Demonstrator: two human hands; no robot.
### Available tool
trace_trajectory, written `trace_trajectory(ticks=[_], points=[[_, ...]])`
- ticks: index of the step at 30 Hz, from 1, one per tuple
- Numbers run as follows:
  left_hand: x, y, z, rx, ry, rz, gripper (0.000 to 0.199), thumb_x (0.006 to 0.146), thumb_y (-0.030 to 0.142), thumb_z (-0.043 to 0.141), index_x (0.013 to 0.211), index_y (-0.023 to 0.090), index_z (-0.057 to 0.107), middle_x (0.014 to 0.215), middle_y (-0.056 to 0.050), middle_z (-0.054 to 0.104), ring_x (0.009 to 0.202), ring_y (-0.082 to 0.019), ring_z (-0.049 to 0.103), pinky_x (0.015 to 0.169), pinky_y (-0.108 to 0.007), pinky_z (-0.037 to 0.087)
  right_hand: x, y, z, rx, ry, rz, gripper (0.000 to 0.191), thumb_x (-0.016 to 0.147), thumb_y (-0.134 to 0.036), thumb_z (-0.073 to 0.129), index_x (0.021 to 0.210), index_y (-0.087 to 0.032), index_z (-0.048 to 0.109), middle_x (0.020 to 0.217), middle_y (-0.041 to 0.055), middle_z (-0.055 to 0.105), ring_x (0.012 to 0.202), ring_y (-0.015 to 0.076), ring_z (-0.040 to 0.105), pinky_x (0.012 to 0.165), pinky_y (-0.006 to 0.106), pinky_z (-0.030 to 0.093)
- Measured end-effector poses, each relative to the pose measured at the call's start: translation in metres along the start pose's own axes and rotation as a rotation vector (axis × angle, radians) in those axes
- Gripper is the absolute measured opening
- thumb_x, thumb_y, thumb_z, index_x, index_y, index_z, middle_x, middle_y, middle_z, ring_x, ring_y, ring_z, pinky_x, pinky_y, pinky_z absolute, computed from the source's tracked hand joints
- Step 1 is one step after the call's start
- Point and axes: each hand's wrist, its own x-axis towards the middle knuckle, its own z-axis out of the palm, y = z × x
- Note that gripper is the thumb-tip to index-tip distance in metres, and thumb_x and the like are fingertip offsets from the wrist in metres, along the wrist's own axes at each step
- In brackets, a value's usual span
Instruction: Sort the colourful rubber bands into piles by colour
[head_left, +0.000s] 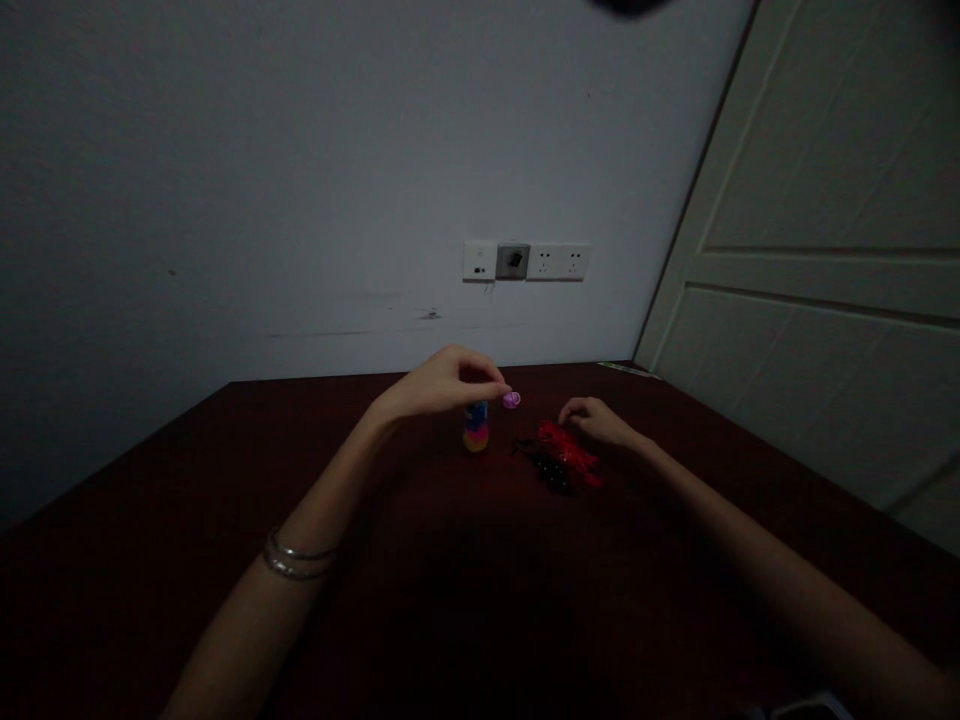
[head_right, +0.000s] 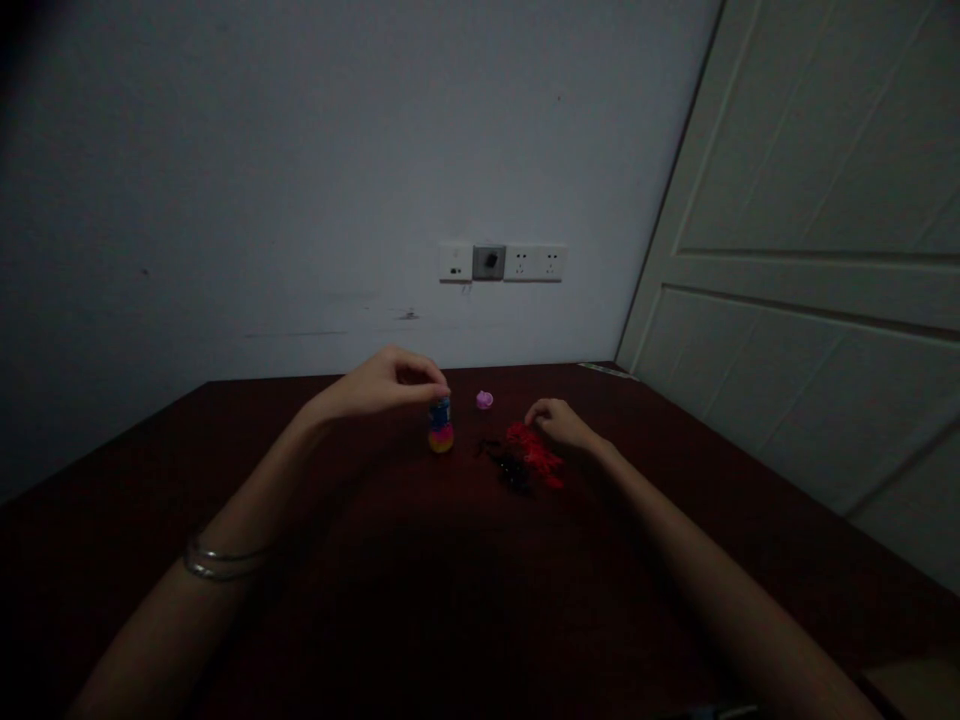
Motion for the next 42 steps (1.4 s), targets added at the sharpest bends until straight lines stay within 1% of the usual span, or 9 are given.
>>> trace_trajectory(ticks=[2, 4, 7, 11, 17, 24, 28, 33, 42], points=[[0.006, 0.003, 0.030, 0.060, -0.103, 0.043, 0.026, 0.075, 0.033, 0.052, 0.087, 0.014, 0.065, 0.079, -0.005, 0.064, 0.070, -0.012, 0.054, 0.063, -0.023, 0.039, -0.009, 0.017, -0.004, 0.018, 0.038, 0.079, 0.027, 0.065, -0.012, 0.040, 0.074, -0.014, 0.064, 0.068, 0.0030, 0.064, 0.058, 0.0130, 0.055, 0.055, 0.021, 0.041], [0.013, -0.005, 0.064, 0.183, -0.173, 0.055, 0.024, 0.075, 0.030, 0.051, 0.087, 0.014, 0.065, 0.079, -0.006, 0.063, 0.069, -0.013, 0.054, 0.062, -0.024, 0.039, -0.017, 0.033, -0.007, 0.005, 0.071, 0.123, 0.027, 0.065, -0.013, 0.040, 0.076, -0.014, 0.065, 0.069, 0.0034, 0.064, 0.059, 0.0136, 0.055, 0.055, 0.021, 0.041], [0.023, -0.025, 0.107, 0.354, -0.184, 0.021, 0.023, 0.075, 0.030, 0.052, 0.089, 0.017, 0.064, 0.089, -0.007, 0.062, 0.079, -0.017, 0.056, 0.066, -0.027, 0.040, -0.026, 0.054, -0.010, -0.033, 0.124, 0.174, 0.026, 0.065, -0.014, 0.041, 0.075, -0.015, 0.065, 0.073, 0.0037, 0.065, 0.067, 0.0152, 0.057, 0.063, 0.023, 0.043], [0.030, -0.044, 0.137, 0.455, -0.179, -0.061, 0.029, 0.077, 0.041, 0.050, 0.094, 0.020, 0.061, 0.099, -0.007, 0.059, 0.085, -0.021, 0.057, 0.066, -0.029, 0.043, -0.034, 0.071, -0.005, -0.041, 0.191, 0.179, 0.025, 0.068, -0.017, 0.042, 0.073, -0.017, 0.066, 0.083, 0.0043, 0.066, 0.082, 0.0177, 0.059, 0.078, 0.027, 0.043], [0.033, -0.053, 0.149, 0.510, -0.204, -0.066, 0.043, 0.071, 0.056, 0.051, 0.096, 0.022, 0.059, 0.099, -0.006, 0.058, 0.087, -0.023, 0.057, 0.070, -0.033, 0.044, -0.036, 0.073, 0.002, -0.095, 0.232, 0.159, 0.025, 0.069, -0.015, 0.042, 0.073, -0.017, 0.066, 0.086, 0.0047, 0.066, 0.084, 0.0180, 0.059, 0.081, 0.028, 0.042], [0.035, -0.053, 0.155, 0.526, -0.211, -0.076, 0.026, 0.075, 0.040, 0.051, 0.093, 0.023, 0.059, 0.099, -0.004, 0.058, 0.087, -0.021, 0.057, 0.068, -0.030, 0.046, -0.038, 0.071, 0.003, -0.103, 0.244, 0.137, 0.025, 0.069, -0.015, 0.041, 0.073, -0.017, 0.066, 0.086, 0.0051, 0.066, 0.084, 0.0182, 0.059, 0.080, 0.028, 0.042], [0.036, -0.052, 0.153, 0.484, -0.224, -0.121, 0.022, 0.074, 0.033, 0.053, 0.092, 0.023, 0.060, 0.102, -0.003, 0.058, 0.089, -0.019, 0.057, 0.071, -0.027, 0.045, -0.039, 0.070, 0.004, -0.096, 0.245, 0.139, 0.024, 0.069, -0.015, 0.042, 0.073, -0.017, 0.065, 0.085, 0.0059, 0.066, 0.084, 0.0188, 0.059, 0.080, 0.029, 0.042], [0.036, -0.053, 0.152, 0.426, -0.232, -0.192, 0.020, 0.073, 0.030, 0.055, 0.091, 0.023, 0.060, 0.096, -0.003, 0.061, 0.088, -0.018, 0.058, 0.071, -0.025, 0.044, -0.039, 0.070, 0.004, -0.077, 0.259, 0.140, 0.024, 0.068, -0.015, 0.041, 0.071, -0.017, 0.065, 0.085, 0.0057, 0.065, 0.083, 0.0187, 0.059, 0.080, 0.029, 0.042], [0.034, -0.062, 0.149, 0.380, -0.186, -0.123, 0.016, 0.070, 0.027, 0.055, 0.082, 0.021, 0.063, 0.088, -0.003, 0.063, 0.078, -0.018, 0.058, 0.062, -0.024, 0.043, -0.040, 0.067, 0.004, -0.066, 0.261, 0.164, 0.024, 0.070, -0.015, 0.042, 0.072, -0.018, 0.066, 0.086, 0.0048, 0.066, 0.085, 0.0183, 0.059, 0.082, 0.029, 0.042]])
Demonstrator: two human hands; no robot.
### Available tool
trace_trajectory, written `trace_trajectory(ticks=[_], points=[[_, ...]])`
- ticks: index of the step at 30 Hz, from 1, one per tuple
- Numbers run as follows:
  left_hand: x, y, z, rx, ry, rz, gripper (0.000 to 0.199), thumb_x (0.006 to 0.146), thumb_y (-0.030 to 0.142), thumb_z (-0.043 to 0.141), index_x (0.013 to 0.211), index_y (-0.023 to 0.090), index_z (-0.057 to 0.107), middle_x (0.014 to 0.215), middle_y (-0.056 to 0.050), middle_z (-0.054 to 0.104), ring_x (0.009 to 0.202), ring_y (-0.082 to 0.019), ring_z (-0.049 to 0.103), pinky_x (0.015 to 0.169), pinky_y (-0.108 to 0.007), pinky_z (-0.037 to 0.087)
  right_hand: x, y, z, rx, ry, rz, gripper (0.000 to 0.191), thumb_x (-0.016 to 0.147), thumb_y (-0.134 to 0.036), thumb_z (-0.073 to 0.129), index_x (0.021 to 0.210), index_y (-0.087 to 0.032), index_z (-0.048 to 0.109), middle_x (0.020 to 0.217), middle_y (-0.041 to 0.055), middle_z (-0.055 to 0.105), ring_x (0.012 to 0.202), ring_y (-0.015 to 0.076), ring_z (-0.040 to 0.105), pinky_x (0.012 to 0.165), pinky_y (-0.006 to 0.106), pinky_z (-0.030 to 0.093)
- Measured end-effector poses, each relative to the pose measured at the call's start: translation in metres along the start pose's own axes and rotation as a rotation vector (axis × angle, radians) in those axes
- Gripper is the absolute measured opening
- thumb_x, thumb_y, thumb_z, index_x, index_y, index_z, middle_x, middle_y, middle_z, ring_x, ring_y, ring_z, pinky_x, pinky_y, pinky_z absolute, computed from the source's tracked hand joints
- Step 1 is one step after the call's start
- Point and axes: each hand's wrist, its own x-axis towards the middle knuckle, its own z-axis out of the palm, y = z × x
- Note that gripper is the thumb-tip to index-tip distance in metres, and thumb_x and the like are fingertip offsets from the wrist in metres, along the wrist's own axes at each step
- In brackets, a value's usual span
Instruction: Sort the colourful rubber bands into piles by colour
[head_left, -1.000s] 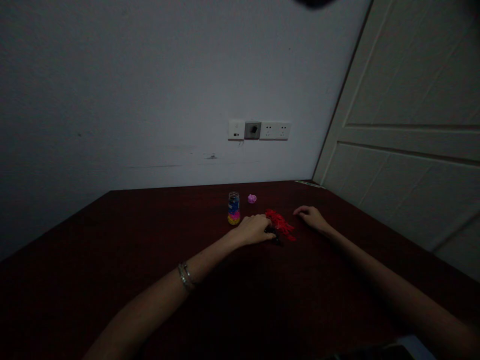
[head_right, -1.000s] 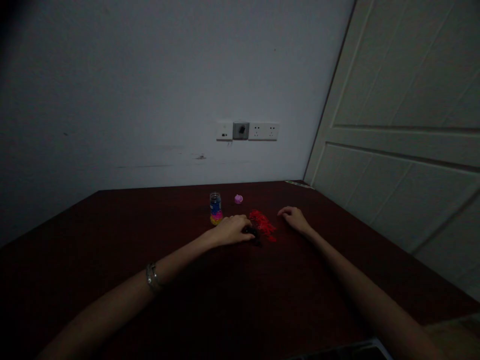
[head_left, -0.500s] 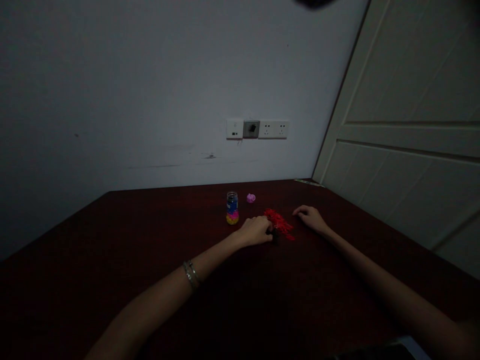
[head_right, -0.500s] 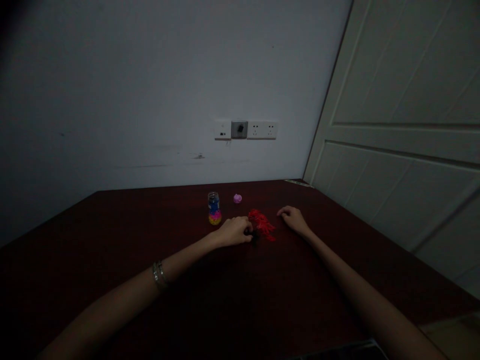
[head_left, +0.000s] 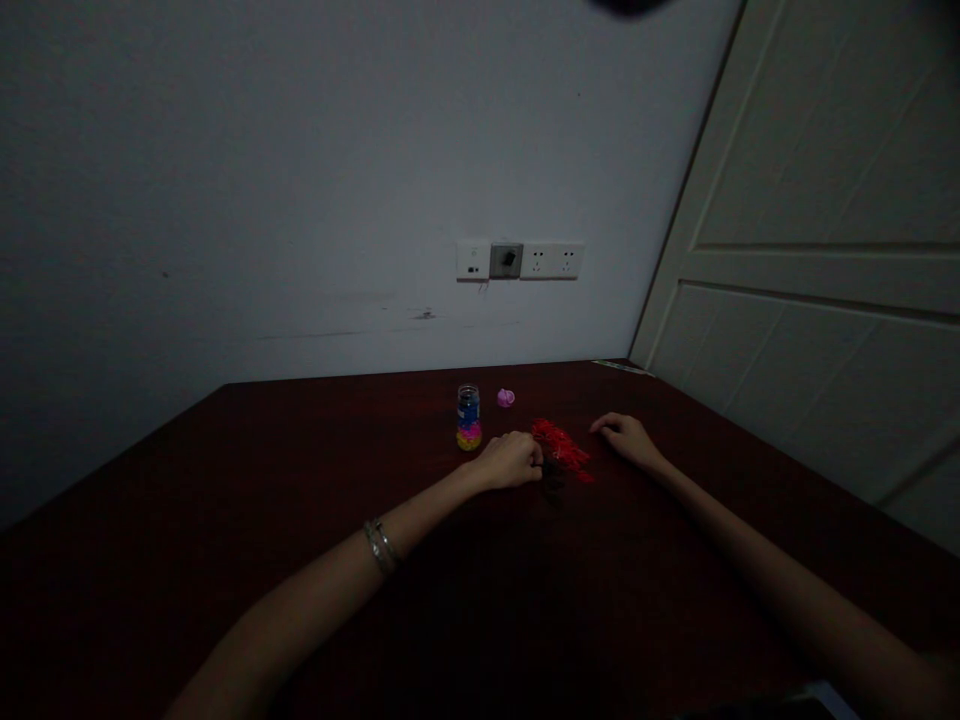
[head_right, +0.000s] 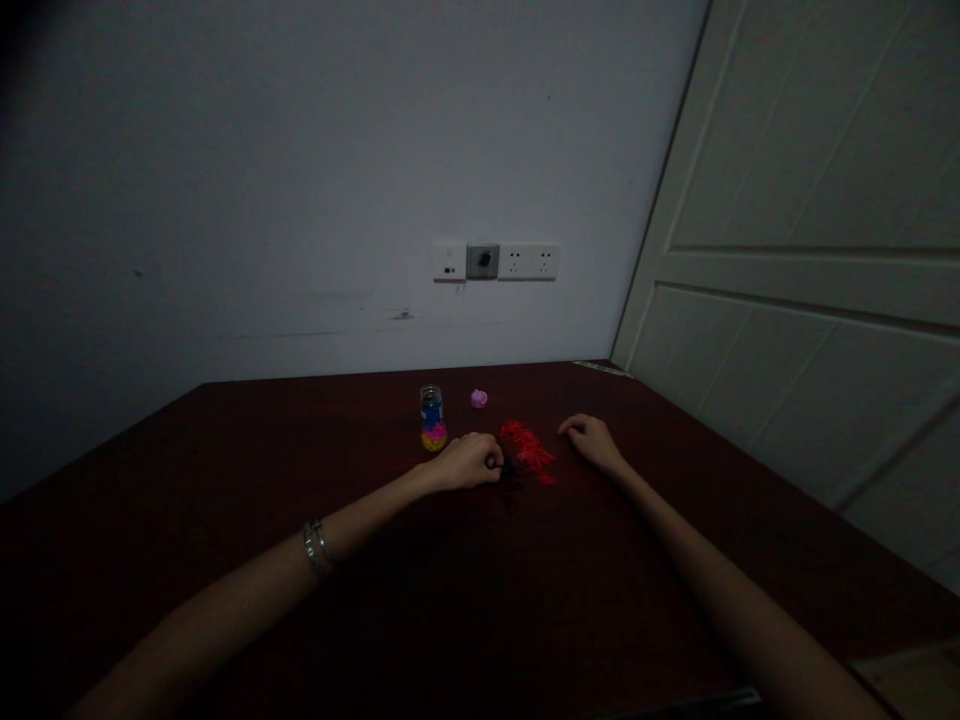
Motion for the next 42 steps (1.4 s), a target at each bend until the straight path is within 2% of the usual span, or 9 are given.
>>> trace_trajectory(ticks=[5, 8, 11, 15, 19, 22, 25, 30, 42], points=[[0.000, -0.006, -0.008, -0.072, 0.042, 0.018, 0.017, 0.069, 0.025, 0.054, 0.081, 0.017, 0.064, 0.083, -0.003, 0.063, 0.072, -0.015, 0.057, 0.060, -0.022, 0.041, 0.001, 0.002, 0.000, -0.008, -0.016, -0.005, 0.024, 0.070, -0.017, 0.042, 0.072, -0.018, 0.066, 0.086, 0.0053, 0.066, 0.086, 0.0190, 0.059, 0.082, 0.030, 0.042], [0.001, -0.008, -0.021, -0.128, 0.073, 0.063, 0.017, 0.069, 0.023, 0.054, 0.079, 0.015, 0.066, 0.079, -0.003, 0.063, 0.069, -0.013, 0.056, 0.061, -0.022, 0.041, 0.002, 0.003, 0.000, -0.009, -0.026, -0.006, 0.024, 0.070, -0.019, 0.042, 0.073, -0.017, 0.066, 0.086, 0.0054, 0.066, 0.086, 0.0194, 0.059, 0.082, 0.030, 0.042], [0.003, -0.010, -0.043, -0.199, 0.119, 0.100, 0.018, 0.068, 0.020, 0.055, 0.078, 0.012, 0.066, 0.072, -0.003, 0.061, 0.065, -0.012, 0.053, 0.059, -0.022, 0.039, 0.002, 0.004, 0.000, -0.006, -0.023, -0.007, 0.024, 0.070, -0.019, 0.041, 0.073, -0.017, 0.066, 0.086, 0.0052, 0.066, 0.085, 0.0192, 0.059, 0.082, 0.030, 0.042], [0.003, -0.016, -0.080, -0.300, 0.192, 0.069, 0.021, 0.066, 0.018, 0.055, 0.081, 0.009, 0.066, 0.071, -0.004, 0.060, 0.064, -0.010, 0.050, 0.059, -0.022, 0.038, 0.002, 0.005, 0.001, 0.008, -0.016, 0.002, 0.023, 0.069, -0.019, 0.042, 0.071, -0.018, 0.065, 0.086, 0.0044, 0.066, 0.085, 0.0188, 0.060, 0.081, 0.029, 0.042], [0.001, -0.034, -0.115, -0.393, 0.189, 0.035, 0.023, 0.067, 0.022, 0.054, 0.081, 0.009, 0.066, 0.068, -0.003, 0.059, 0.060, -0.009, 0.047, 0.055, -0.022, 0.034, 0.002, 0.007, 0.001, 0.013, -0.019, -0.005, 0.023, 0.068, -0.017, 0.043, 0.072, -0.019, 0.065, 0.085, 0.0040, 0.066, 0.084, 0.0189, 0.059, 0.080, 0.029, 0.043], [-0.002, -0.052, -0.130, -0.405, 0.204, -0.008, 0.024, 0.064, 0.025, 0.056, 0.079, 0.009, 0.066, 0.067, -0.004, 0.059, 0.059, -0.009, 0.046, 0.055, -0.023, 0.034, 0.002, 0.008, 0.002, 0.039, -0.018, -0.010, 0.023, 0.068, -0.018, 0.042, 0.072, -0.018, 0.065, 0.084, 0.0043, 0.066, 0.083, 0.0190, 0.059, 0.079, 0.030, 0.043], [-0.004, -0.071, -0.135, -0.360, 0.176, -0.019, 0.023, 0.062, 0.025, 0.056, 0.076, 0.010, 0.067, 0.066, -0.003, 0.059, 0.060, -0.010, 0.046, 0.057, -0.024, 0.034, 0.002, 0.007, 0.001, 0.054, -0.021, -0.002, 0.023, 0.068, -0.018, 0.043, 0.071, -0.019, 0.065, 0.084, 0.0040, 0.066, 0.083, 0.0188, 0.059, 0.080, 0.030, 0.043], [-0.006, -0.091, -0.131, -0.335, 0.128, 0.001, 0.023, 0.062, 0.026, 0.056, 0.076, 0.012, 0.068, 0.071, -0.004, 0.062, 0.064, -0.011, 0.049, 0.061, -0.024, 0.036, 0.001, 0.006, 0.000, 0.042, -0.020, 0.010, 0.023, 0.068, -0.018, 0.043, 0.072, -0.019, 0.065, 0.086, 0.0037, 0.066, 0.084, 0.0188, 0.059, 0.082, 0.030, 0.042], [-0.001, -0.095, -0.129, -0.336, 0.011, -0.032, 0.023, 0.062, 0.026, 0.060, 0.077, 0.011, 0.069, 0.069, -0.004, 0.065, 0.061, -0.010, 0.050, 0.060, -0.022, 0.036, 0.001, 0.007, 0.000, 0.039, -0.014, 0.000, 0.024, 0.066, -0.017, 0.042, 0.070, -0.019, 0.065, 0.084, 0.0037, 0.066, 0.083, 0.0194, 0.059, 0.081, 0.031, 0.042]])
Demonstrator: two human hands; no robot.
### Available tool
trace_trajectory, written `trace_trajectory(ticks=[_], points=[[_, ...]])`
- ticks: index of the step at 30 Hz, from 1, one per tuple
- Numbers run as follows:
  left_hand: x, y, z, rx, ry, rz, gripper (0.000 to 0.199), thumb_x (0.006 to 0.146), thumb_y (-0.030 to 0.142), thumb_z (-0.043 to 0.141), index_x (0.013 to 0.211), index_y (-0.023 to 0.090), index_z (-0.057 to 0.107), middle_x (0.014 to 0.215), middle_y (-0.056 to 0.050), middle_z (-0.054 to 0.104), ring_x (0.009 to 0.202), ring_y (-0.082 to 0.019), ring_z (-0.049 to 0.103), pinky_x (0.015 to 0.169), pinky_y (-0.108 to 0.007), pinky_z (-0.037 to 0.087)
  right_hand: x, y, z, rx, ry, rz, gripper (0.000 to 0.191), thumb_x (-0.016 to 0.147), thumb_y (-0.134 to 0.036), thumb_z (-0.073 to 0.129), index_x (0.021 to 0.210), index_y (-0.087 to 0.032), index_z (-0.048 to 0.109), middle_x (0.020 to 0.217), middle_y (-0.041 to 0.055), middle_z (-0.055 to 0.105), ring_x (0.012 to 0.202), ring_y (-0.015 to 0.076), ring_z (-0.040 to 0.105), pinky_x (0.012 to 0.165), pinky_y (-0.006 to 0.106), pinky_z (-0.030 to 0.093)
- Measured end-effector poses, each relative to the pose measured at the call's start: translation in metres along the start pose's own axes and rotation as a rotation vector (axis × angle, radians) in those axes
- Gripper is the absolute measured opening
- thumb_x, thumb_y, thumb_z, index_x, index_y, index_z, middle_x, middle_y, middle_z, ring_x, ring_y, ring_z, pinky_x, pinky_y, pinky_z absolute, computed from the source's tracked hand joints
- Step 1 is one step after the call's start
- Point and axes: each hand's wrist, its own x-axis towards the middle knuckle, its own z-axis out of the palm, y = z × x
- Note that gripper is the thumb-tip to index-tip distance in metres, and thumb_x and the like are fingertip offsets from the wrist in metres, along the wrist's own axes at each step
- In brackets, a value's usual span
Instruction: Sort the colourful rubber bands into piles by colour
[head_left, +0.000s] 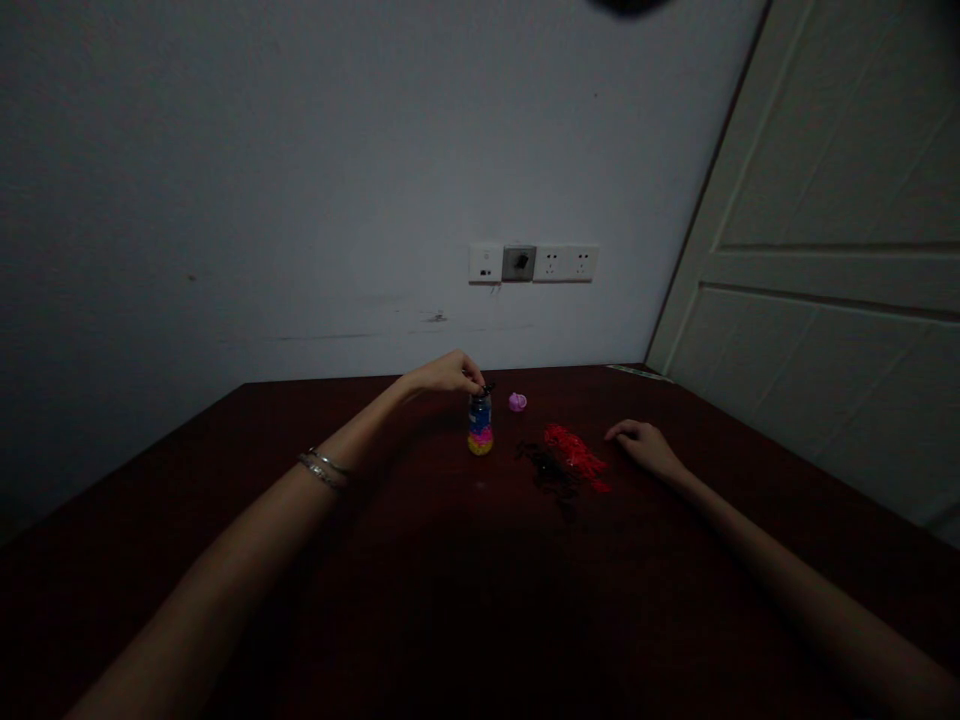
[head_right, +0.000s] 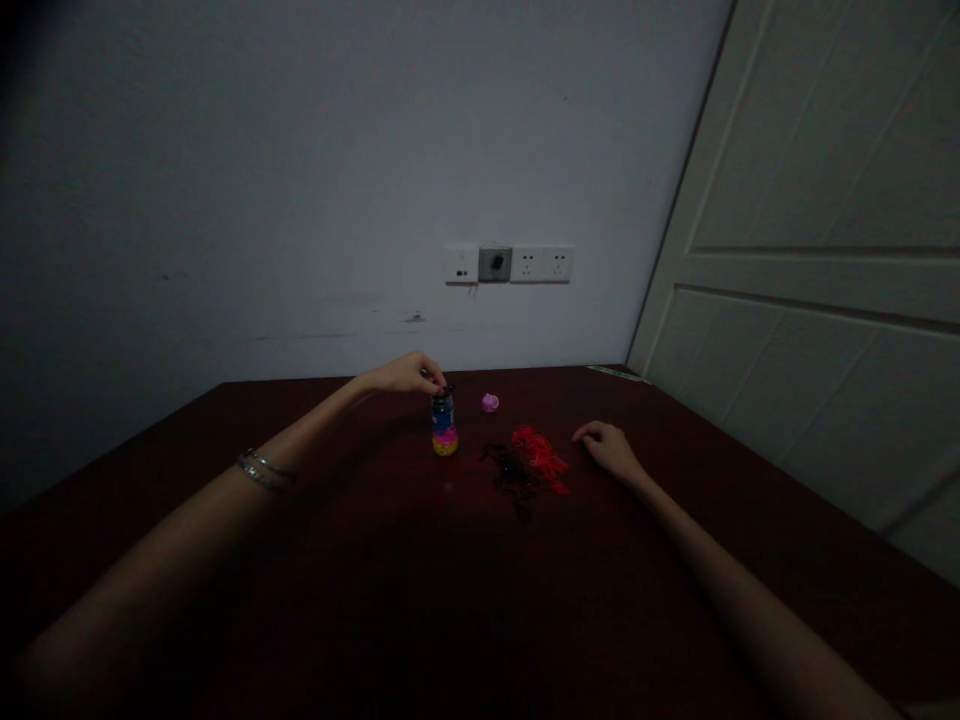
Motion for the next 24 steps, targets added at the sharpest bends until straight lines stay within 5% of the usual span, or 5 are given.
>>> trace_trajectory(ticks=[24], points=[[0.0008, 0.0029, -0.0084, 0.026, -0.032, 0.043, 0.022, 0.064, 0.021, 0.057, 0.078, 0.010, 0.070, 0.077, -0.008, 0.068, 0.067, -0.012, 0.056, 0.067, -0.023, 0.041, -0.0003, 0.0002, -0.0014, -0.026, -0.012, -0.024, 0.024, 0.068, -0.018, 0.041, 0.072, -0.018, 0.065, 0.085, 0.0054, 0.066, 0.083, 0.0194, 0.059, 0.081, 0.031, 0.042]])
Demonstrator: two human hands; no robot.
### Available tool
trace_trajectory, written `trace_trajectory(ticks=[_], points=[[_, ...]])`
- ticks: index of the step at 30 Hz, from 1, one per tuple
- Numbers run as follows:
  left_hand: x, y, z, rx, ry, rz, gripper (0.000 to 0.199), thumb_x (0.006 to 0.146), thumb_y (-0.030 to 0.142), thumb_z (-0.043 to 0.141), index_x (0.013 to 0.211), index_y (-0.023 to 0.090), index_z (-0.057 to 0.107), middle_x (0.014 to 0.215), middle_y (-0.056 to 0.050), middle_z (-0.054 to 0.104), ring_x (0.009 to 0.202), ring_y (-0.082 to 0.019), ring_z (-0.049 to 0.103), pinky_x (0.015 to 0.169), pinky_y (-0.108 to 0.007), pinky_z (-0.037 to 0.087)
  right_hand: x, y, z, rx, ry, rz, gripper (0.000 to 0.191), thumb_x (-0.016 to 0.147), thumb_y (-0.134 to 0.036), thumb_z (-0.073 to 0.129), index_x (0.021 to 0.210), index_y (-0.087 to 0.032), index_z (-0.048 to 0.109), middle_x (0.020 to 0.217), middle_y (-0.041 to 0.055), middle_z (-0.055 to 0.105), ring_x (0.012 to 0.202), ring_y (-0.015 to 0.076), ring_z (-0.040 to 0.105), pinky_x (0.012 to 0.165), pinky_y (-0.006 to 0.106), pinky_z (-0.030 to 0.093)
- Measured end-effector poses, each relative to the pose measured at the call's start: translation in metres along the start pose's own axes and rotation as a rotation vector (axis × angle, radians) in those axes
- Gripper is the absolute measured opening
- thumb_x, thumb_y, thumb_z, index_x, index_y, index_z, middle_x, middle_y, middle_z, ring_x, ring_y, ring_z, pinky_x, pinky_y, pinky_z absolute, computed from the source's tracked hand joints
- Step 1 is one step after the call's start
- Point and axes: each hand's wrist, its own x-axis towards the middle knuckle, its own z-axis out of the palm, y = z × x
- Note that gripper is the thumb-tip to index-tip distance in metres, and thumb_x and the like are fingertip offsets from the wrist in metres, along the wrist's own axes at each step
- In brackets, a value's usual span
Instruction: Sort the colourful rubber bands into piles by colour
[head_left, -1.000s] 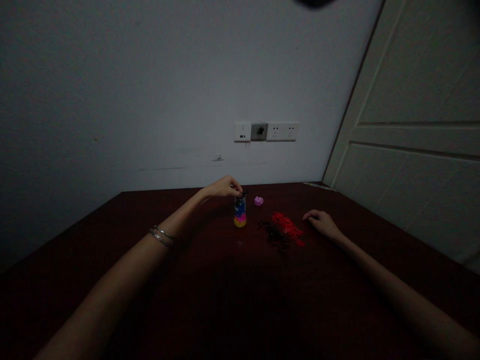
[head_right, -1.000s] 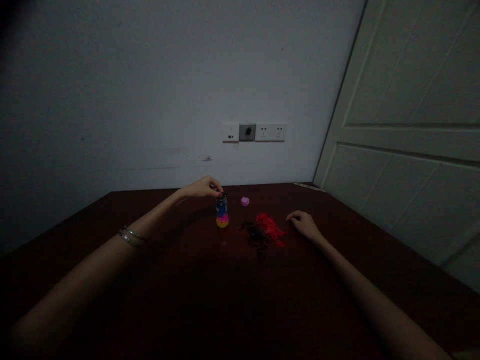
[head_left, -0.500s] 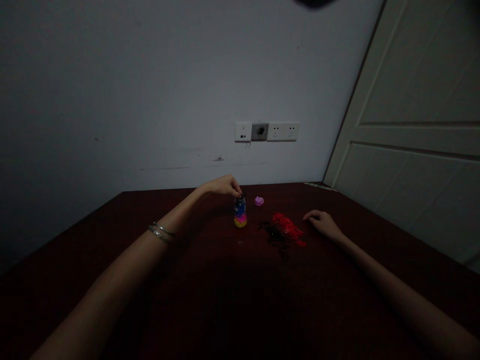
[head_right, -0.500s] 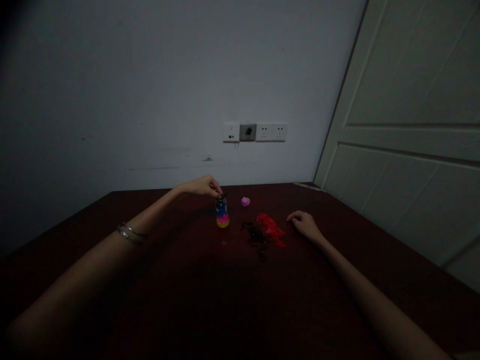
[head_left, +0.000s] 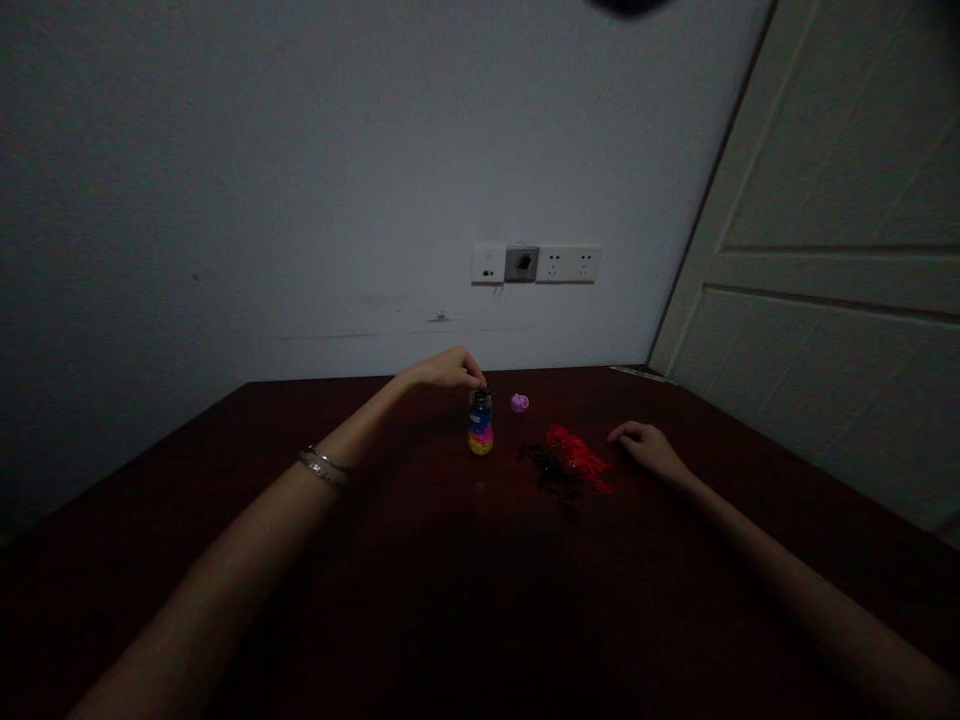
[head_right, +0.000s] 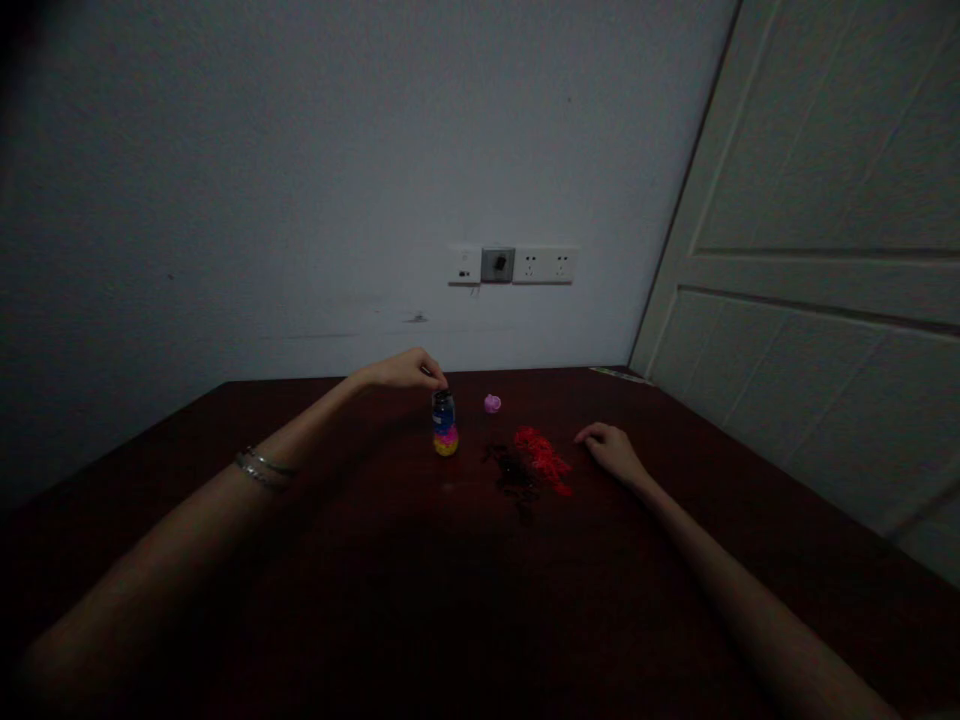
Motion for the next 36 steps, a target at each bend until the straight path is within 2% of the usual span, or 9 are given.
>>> trace_trajectory(ticks=[11, 19, 23, 27, 29, 32, 34, 36], points=[[0.004, -0.003, 0.002, -0.003, 0.010, 0.026, 0.017, 0.060, 0.017, 0.062, 0.074, 0.012, 0.070, 0.066, -0.004, 0.066, 0.059, -0.010, 0.052, 0.058, -0.022, 0.037, -0.001, 0.001, 0.000, -0.009, -0.015, 0.000, 0.025, 0.069, -0.021, 0.040, 0.074, -0.017, 0.065, 0.087, 0.0060, 0.065, 0.086, 0.0198, 0.058, 0.081, 0.030, 0.041], [0.001, -0.003, 0.000, -0.024, 0.035, 0.034, 0.015, 0.060, 0.017, 0.061, 0.071, 0.013, 0.071, 0.067, -0.005, 0.067, 0.059, -0.011, 0.053, 0.058, -0.022, 0.036, -0.001, -0.001, -0.001, -0.010, -0.023, -0.005, 0.025, 0.068, -0.020, 0.040, 0.075, -0.017, 0.065, 0.087, 0.0068, 0.065, 0.085, 0.0200, 0.058, 0.081, 0.031, 0.041], [-0.005, -0.011, -0.002, -0.047, 0.173, 0.004, 0.017, 0.063, 0.022, 0.059, 0.070, 0.012, 0.071, 0.067, -0.006, 0.066, 0.060, -0.011, 0.052, 0.057, -0.022, 0.036, -0.001, 0.002, -0.001, 0.001, -0.026, 0.010, 0.025, 0.069, -0.020, 0.040, 0.075, -0.017, 0.064, 0.088, 0.0063, 0.065, 0.086, 0.0198, 0.058, 0.082, 0.031, 0.041], [-0.010, -0.040, 0.009, -0.124, 0.383, -0.119, 0.025, 0.067, 0.032, 0.057, 0.074, 0.011, 0.070, 0.063, -0.003, 0.063, 0.056, -0.010, 0.049, 0.052, -0.021, 0.034, 0.002, 0.000, -0.003, 0.015, -0.055, -0.007, 0.025, 0.070, -0.020, 0.040, 0.076, -0.017, 0.064, 0.088, 0.0059, 0.065, 0.086, 0.0191, 0.058, 0.082, 0.030, 0.042], [-0.013, -0.060, 0.023, -0.184, 0.453, -0.207, 0.029, 0.069, 0.036, 0.056, 0.075, 0.011, 0.069, 0.056, -0.001, 0.059, 0.052, -0.009, 0.046, 0.048, -0.020, 0.031, 0.006, -0.011, -0.005, 0.018, -0.062, -0.073, 0.024, 0.070, -0.019, 0.040, 0.076, -0.017, 0.064, 0.086, 0.0052, 0.064, 0.085, 0.0183, 0.058, 0.081, 0.029, 0.042], [-0.016, -0.089, 0.051, -0.294, 0.504, -0.296, 0.036, 0.071, 0.042, 0.054, 0.070, 0.009, 0.068, 0.050, 0.000, 0.052, 0.046, -0.008, 0.040, 0.045, -0.020, 0.027, 0.011, -0.044, -0.003, 0.036, -0.079, -0.190, 0.024, 0.070, -0.017, 0.039, 0.074, -0.016, 0.063, 0.083, 0.0046, 0.064, 0.082, 0.0170, 0.058, 0.078, 0.027, 0.043], [-0.019, -0.105, 0.068, -0.338, 0.507, -0.341, 0.040, 0.071, 0.046, 0.053, 0.070, 0.009, 0.067, 0.045, 0.001, 0.047, 0.043, -0.008, 0.036, 0.043, -0.021, 0.024, 0.015, -0.072, 0.002, 0.061, -0.147, -0.247, 0.025, 0.070, -0.015, 0.040, 0.077, -0.016, 0.064, 0.084, 0.0047, 0.064, 0.082, 0.0164, 0.059, 0.078, 0.027, 0.043], [-0.022, -0.117, 0.081, -0.361, 0.504, -0.376, 0.043, 0.071, 0.049, 0.051, 0.074, 0.009, 0.067, 0.045, 0.003, 0.044, 0.042, -0.007, 0.034, 0.043, -0.021, 0.022, 0.019, -0.100, 0.008, 0.071, -0.285, -0.315, 0.028, 0.069, -0.013, 0.042, 0.083, -0.016, 0.066, 0.088, 0.0049, 0.066, 0.082, 0.0163, 0.059, 0.078, 0.027, 0.044]])
